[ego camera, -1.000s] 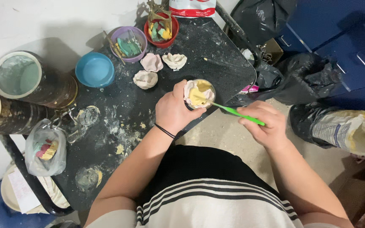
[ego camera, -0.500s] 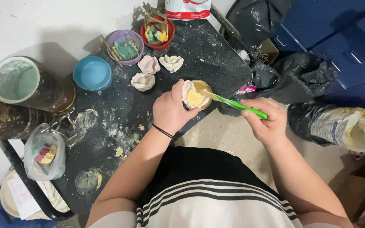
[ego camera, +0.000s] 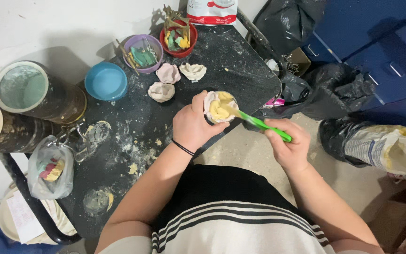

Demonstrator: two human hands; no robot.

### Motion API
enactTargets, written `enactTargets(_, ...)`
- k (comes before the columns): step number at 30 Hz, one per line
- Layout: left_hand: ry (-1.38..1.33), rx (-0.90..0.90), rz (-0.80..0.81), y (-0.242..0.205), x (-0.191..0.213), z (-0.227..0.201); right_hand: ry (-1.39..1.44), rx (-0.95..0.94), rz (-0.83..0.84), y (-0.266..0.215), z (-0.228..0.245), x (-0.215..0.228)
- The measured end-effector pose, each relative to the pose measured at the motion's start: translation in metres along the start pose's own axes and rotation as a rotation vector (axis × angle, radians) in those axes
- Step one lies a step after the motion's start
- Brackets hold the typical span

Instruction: The person mixes a yellow paste in a small container using a green spatula, then scoops the paste into several small molds placed on a cluttered work table. The person repeats the scooping and filling action for multiple molds.

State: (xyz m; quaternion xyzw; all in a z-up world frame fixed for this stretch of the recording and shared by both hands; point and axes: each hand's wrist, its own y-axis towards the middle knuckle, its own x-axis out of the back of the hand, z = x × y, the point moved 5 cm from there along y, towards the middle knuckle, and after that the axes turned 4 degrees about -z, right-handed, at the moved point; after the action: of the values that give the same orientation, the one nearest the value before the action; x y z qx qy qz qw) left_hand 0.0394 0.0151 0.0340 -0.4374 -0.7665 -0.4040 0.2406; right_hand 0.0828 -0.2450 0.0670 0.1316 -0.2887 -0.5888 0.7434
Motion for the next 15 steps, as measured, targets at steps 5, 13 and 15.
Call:
enactTargets(5,-0.025,0.038,0.081,-0.001,-0.005,0.004,-0.008,0.021,0.018,0.005,0.007,-0.020)
enactTargets(13,-0.010,0.108,0.162,-0.003,-0.014,0.010,-0.011,-0.035,-0.021,0.014,0.008,-0.013)
enactTargets(15,0.008,0.112,0.178,-0.003,-0.017,0.013,-0.034,-0.022,0.003,0.014,0.009,-0.019)
